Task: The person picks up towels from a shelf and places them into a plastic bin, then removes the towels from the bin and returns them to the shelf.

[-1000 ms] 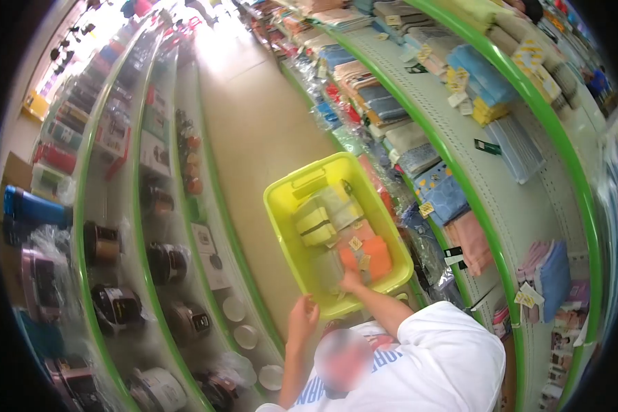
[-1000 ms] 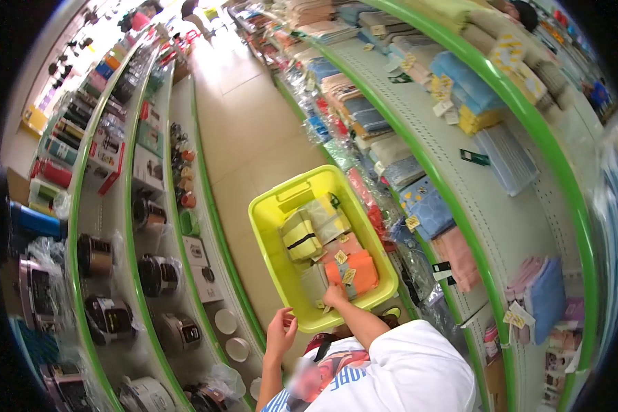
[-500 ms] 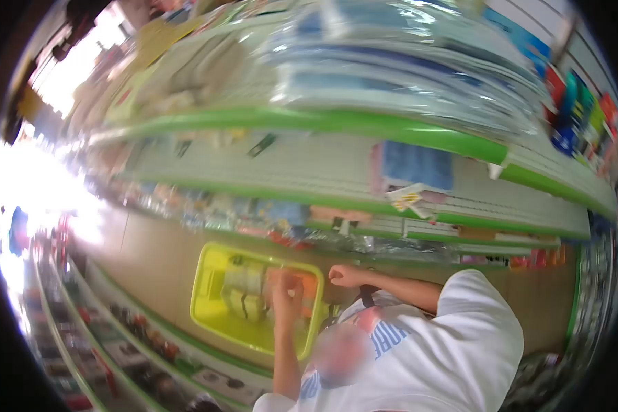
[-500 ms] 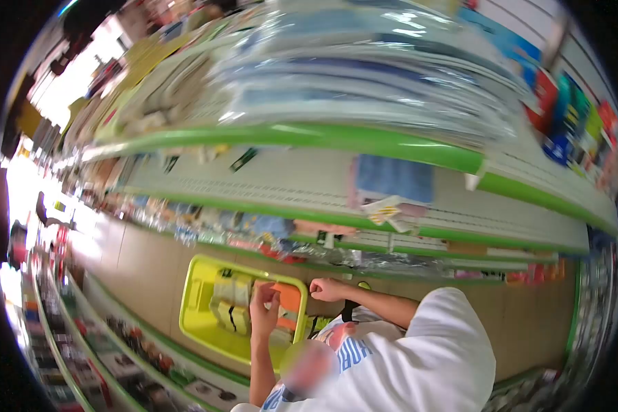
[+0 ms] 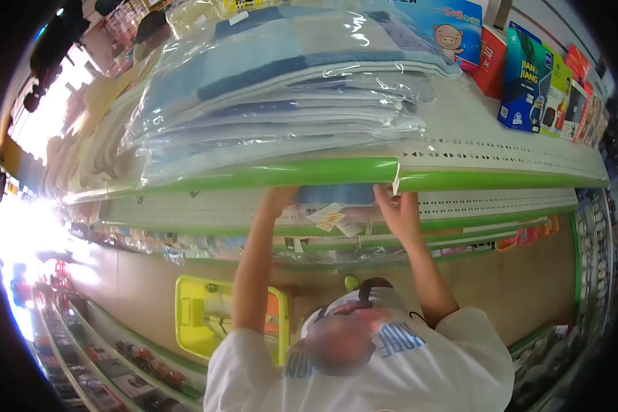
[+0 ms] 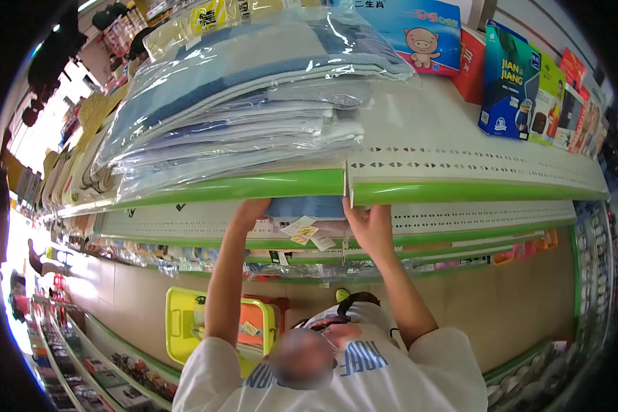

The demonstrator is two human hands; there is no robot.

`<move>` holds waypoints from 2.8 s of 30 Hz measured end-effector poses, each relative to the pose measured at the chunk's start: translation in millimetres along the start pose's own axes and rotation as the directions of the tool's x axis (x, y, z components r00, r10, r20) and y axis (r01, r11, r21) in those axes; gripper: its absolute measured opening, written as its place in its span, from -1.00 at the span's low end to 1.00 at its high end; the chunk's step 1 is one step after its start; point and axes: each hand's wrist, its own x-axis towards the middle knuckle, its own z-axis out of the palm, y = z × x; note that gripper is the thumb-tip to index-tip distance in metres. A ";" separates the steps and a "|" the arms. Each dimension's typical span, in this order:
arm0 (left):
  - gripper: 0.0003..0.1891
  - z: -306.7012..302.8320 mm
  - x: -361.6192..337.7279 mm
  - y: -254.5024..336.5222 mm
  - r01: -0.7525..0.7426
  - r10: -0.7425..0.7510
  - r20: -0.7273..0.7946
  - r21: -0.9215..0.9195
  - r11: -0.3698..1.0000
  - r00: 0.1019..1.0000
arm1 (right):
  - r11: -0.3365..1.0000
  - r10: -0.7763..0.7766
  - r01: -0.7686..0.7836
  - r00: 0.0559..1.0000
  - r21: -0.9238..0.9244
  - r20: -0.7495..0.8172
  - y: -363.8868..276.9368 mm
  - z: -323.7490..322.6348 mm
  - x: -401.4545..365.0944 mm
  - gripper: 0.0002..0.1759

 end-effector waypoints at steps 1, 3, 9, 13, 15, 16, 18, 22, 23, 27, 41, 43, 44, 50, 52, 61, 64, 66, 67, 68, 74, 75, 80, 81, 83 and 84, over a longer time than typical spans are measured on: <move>-0.42 1.5 5.5 1.5 0.123 -0.122 0.025 -0.039 0.992 0.992 | 0.991 0.056 -0.070 0.991 0.113 0.118 10.3 0.1 10.7 -0.65; -0.43 1.6 1.2 2.9 0.268 -0.262 0.070 -0.107 0.957 0.962 | 0.920 0.134 -0.249 0.925 0.302 0.356 25.7 0.7 26.5 -0.58; -0.54 -10.5 -3.0 1.4 0.378 -0.328 0.243 -0.204 0.903 0.913 | 0.715 0.402 -0.675 0.608 0.180 0.685 49.2 -0.1 42.1 -0.35; -0.58 0.7 -9.0 19.7 0.356 -0.246 0.314 -0.364 0.861 0.917 | 0.638 0.441 -0.737 0.586 0.221 0.680 47.4 2.2 38.4 -0.33; -0.59 5.8 -17.0 28.9 0.326 -0.222 0.275 -0.430 0.842 0.936 | 0.666 0.400 -0.705 0.614 0.244 0.681 47.9 6.8 34.4 -0.34; -0.60 5.7 -14.5 24.4 0.317 -0.223 0.251 -0.443 0.839 0.942 | 0.647 0.414 -0.730 0.580 0.221 0.702 47.2 9.6 34.2 -0.33; -0.59 4.9 -19.6 27.0 0.293 -0.203 0.230 -0.486 0.824 0.952 | 0.613 0.435 -0.774 0.497 0.158 0.751 49.5 12.0 31.3 -0.30; -0.48 1.5 -18.5 8.1 0.150 -0.001 0.316 -0.447 0.882 0.949 | 0.396 0.327 -0.845 0.496 0.360 0.804 86.6 21.5 13.2 -0.26; -0.46 -1.5 -34.8 33.0 0.085 -0.022 0.212 -0.291 0.953 0.977 | 0.388 0.393 -0.858 0.484 0.336 0.782 80.5 17.5 9.2 -0.30; 0.07 -8.4 -73.0 60.7 0.265 -0.276 -0.028 -0.201 0.943 0.961 | 0.174 0.382 -0.880 0.474 0.442 0.793 70.3 26.3 3.9 -0.35; -0.01 28.9 -318.5 -80.6 -0.193 -0.292 -0.488 -0.723 0.664 0.823 | 0.587 0.112 -0.807 0.160 0.065 0.981 -11.5 94.5 -112.4 -0.12; -0.01 45.6 -354.8 -117.6 -0.137 -0.433 -0.478 -0.777 0.614 0.764 | 0.659 0.094 -0.747 -0.032 -0.086 0.995 -31.7 116.2 -137.1 -0.15; -0.02 51.5 -372.4 -130.0 -0.121 -0.491 -0.466 -0.805 0.581 0.736 | 0.674 0.092 -0.727 -0.094 -0.131 0.991 -40.5 127.0 -151.9 -0.18; -0.02 55.7 -445.7 -210.1 -0.124 -0.673 -0.467 -0.862 0.492 0.573 | 0.739 0.164 -0.559 -0.394 -0.377 0.904 -56.0 209.3 -246.2 -0.25; -0.01 43.8 -462.5 -234.4 -0.103 -0.705 -0.457 -0.869 0.484 0.543 | 0.681 0.225 -0.550 -0.471 -0.484 0.853 -52.1 239.5 -278.7 -0.23; 0.01 -4.6 -470.6 -392.3 -0.176 -0.698 -0.601 -0.792 0.584 0.390 | 0.504 0.386 -0.515 -0.584 -0.693 0.714 -35.1 399.6 -392.1 -0.40; -0.02 -39.6 -458.5 -420.7 -0.226 -0.723 -0.583 -0.811 0.539 0.370 | 0.561 0.353 -0.539 -0.531 -0.629 0.770 -38.2 457.0 -398.9 -0.43; -0.03 -45.8 -443.1 -453.1 -0.289 -0.678 -0.650 -0.760 0.582 0.343 | 0.614 0.352 -0.540 -0.466 -0.576 0.812 -50.2 478.4 -397.8 -0.45; -0.03 -46.9 -435.8 -468.3 -0.294 -0.682 -0.647 -0.763 0.576 0.342 | 0.646 0.336 -0.567 -0.390 -0.511 0.857 -52.0 486.2 -400.0 -0.46; -0.03 -46.1 -427.7 -481.0 -0.301 -0.686 -0.643 -0.766 0.569 0.340 | 0.775 0.357 -0.465 -0.237 -0.428 0.904 -53.0 490.9 -404.8 -0.45; -0.01 -13.4 -380.2 -524.8 0.099 -0.707 -0.679 -0.704 0.704 0.200 | 0.990 0.022 0.137 -0.010 -0.021 1.000 48.1 453.8 -436.6 -0.39; -0.01 -14.3 -378.1 -520.6 0.169 -0.713 -0.673 -0.693 0.701 0.197 | 0.999 -0.045 0.022 -0.115 0.047 0.992 65.2 436.9 -441.6 -0.38; -0.01 -17.8 -383.0 -523.0 0.104 -0.717 -0.653 -0.718 0.689 0.245 | 0.962 0.128 0.266 -0.219 -0.067 0.967 2.3 313.1 -433.9 -0.46; -0.02 -14.4 -382.7 -527.7 0.103 -0.720 -0.643 -0.723 0.683 0.259 | 0.960 0.149 0.268 -0.223 -0.086 0.963 3.7 299.0 -432.3 -0.49; -0.02 -9.4 -381.3 -535.9 0.119 -0.710 -0.650 -0.709 0.695 0.272 | 0.949 0.076 0.316 -0.271 0.014 0.960 -13.6 283.5 -421.5 -0.54; 0.00 -11.5 -381.5 -536.2 0.117 -0.721 -0.635 -0.722 0.681 0.277 | 0.939 0.042 0.337 -0.293 0.062 0.955 -18.5 277.3 -418.2 -0.57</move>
